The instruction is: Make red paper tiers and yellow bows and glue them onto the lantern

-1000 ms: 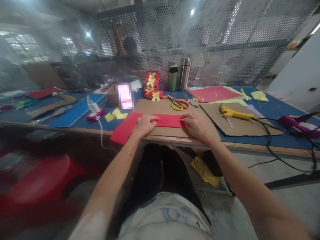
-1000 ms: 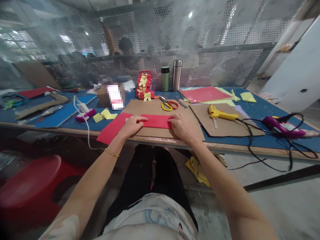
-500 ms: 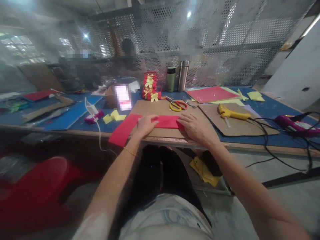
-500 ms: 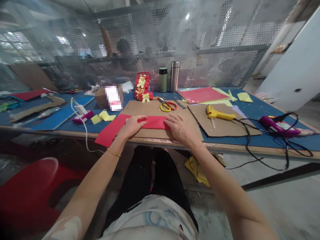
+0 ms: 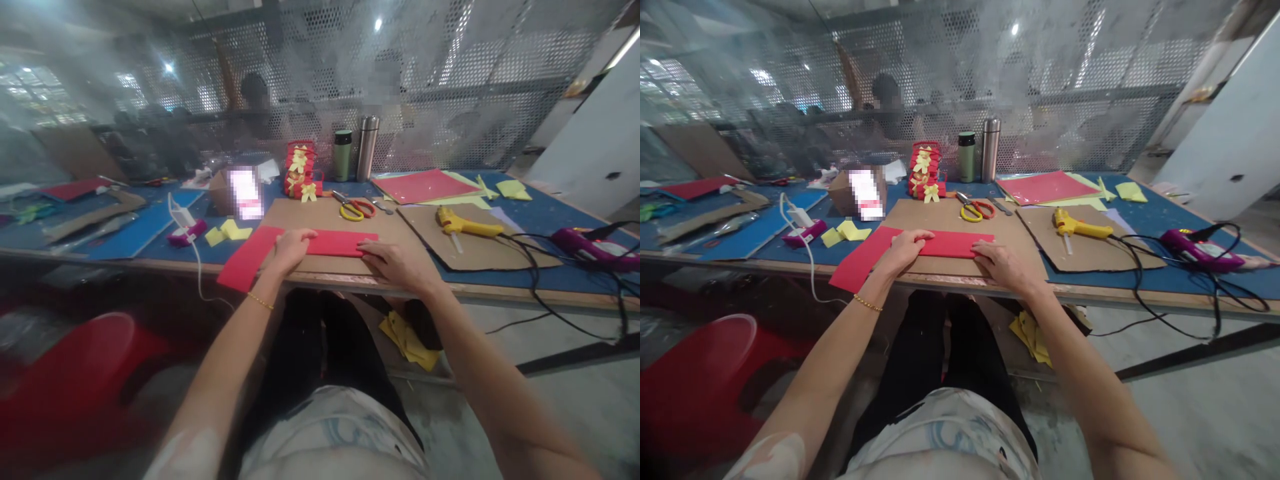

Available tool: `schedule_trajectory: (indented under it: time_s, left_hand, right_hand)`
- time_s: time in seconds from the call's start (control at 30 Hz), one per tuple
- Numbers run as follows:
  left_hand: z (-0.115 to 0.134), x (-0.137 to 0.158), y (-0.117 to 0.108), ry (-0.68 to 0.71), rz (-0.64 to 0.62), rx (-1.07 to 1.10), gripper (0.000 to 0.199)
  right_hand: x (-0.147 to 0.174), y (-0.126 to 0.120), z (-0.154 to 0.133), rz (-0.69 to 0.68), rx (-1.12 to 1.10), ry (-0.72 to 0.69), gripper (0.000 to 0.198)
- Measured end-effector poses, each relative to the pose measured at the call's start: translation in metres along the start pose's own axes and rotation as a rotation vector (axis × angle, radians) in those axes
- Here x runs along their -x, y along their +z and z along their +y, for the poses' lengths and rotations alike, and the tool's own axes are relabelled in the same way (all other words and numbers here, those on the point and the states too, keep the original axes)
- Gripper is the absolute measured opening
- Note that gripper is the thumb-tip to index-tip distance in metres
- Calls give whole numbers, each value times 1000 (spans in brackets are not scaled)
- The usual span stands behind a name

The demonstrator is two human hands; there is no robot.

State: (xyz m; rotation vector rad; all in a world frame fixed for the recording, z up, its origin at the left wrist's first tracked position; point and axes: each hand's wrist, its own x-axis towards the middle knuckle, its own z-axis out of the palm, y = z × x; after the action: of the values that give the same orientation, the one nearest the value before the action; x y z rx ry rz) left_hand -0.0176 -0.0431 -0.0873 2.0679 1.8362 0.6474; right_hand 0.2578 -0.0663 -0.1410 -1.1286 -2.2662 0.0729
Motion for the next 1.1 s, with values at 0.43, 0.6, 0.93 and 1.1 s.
schedule_trajectory:
  time_s: [0.43, 0.6, 0.93, 1.1]
  left_hand:
    - [0, -1, -1, -5, -3, 4, 51]
    - [0, 0, -4, -2, -8, -14, 50]
    - [8, 5, 6, -19, 118, -316, 48]
    - [13, 9, 10, 0, 163, -444, 49]
  right_hand:
    - [7, 4, 4, 74, -64, -60, 35]
    - [8, 2, -2, 74, -62, -43, 34]
    - [8, 0, -14, 93, 25, -170, 35]
    - [12, -3, -19, 62, 190, -167, 33]
